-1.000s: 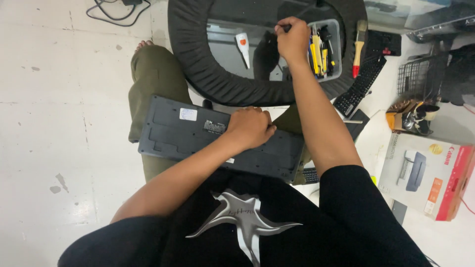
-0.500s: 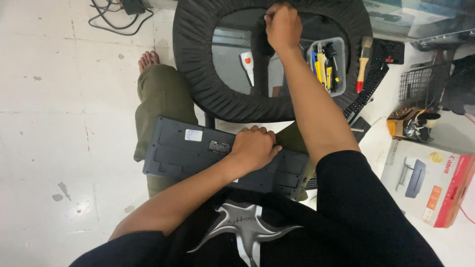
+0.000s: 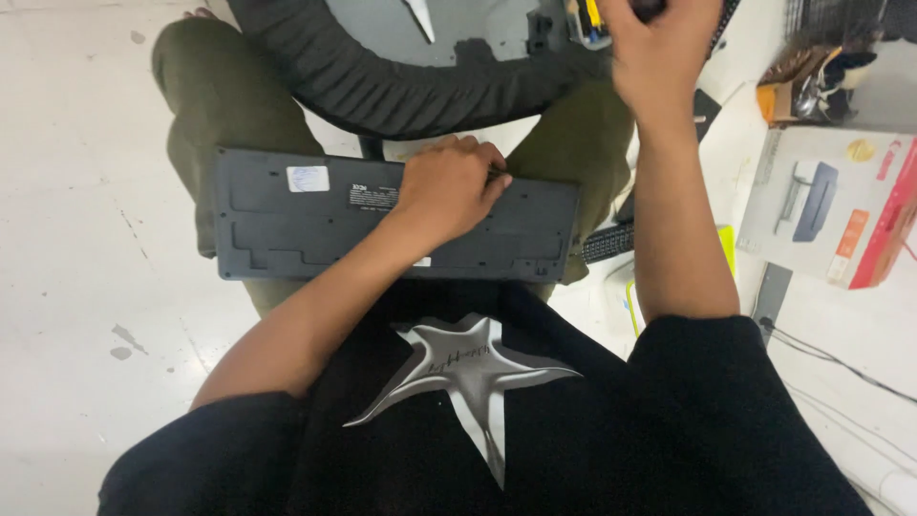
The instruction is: Disassembling a computer keyboard by removing screws from the back panel using a screwdriver.
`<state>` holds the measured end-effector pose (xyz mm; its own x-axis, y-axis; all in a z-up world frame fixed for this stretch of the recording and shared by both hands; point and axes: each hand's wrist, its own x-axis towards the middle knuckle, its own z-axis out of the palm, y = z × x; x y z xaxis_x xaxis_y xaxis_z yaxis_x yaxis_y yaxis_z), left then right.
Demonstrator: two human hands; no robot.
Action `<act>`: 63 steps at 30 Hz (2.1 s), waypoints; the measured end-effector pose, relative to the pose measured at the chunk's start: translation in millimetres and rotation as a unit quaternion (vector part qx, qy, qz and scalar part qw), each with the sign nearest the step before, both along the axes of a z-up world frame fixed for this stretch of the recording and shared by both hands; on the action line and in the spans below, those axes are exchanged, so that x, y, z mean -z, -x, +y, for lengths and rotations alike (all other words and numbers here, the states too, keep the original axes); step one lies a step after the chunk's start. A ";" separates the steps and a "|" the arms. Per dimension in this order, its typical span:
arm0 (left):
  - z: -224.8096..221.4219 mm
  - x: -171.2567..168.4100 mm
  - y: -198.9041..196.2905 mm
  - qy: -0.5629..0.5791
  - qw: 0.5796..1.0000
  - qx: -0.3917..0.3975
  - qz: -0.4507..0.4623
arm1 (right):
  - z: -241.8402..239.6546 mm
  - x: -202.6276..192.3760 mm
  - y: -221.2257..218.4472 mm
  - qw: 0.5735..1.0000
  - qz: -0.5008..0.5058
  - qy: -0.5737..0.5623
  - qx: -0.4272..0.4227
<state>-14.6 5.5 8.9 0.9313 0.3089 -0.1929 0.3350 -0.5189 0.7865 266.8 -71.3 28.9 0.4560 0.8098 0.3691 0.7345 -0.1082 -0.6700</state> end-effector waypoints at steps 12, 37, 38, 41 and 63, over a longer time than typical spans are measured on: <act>-29.9 -12.0 -31.9 -0.010 0.995 0.099 -0.031 | -154.8 -40.0 99.7 0.980 0.140 0.093 0.107; -34.2 -1.4 -65.6 0.019 0.989 0.122 0.080 | -162.1 -14.0 147.3 0.977 0.179 0.058 0.103; -31.7 -4.9 -65.0 0.024 0.985 0.144 0.092 | -164.0 -15.9 149.9 0.980 0.160 0.068 0.102; -27.7 -11.8 -64.0 0.027 0.973 0.185 0.132 | -166.6 -21.9 157.3 0.987 0.118 0.078 0.074; -19.8 -11.2 -71.3 0.050 0.947 0.260 0.184 | -172.2 -20.8 179.9 0.993 0.052 0.101 0.037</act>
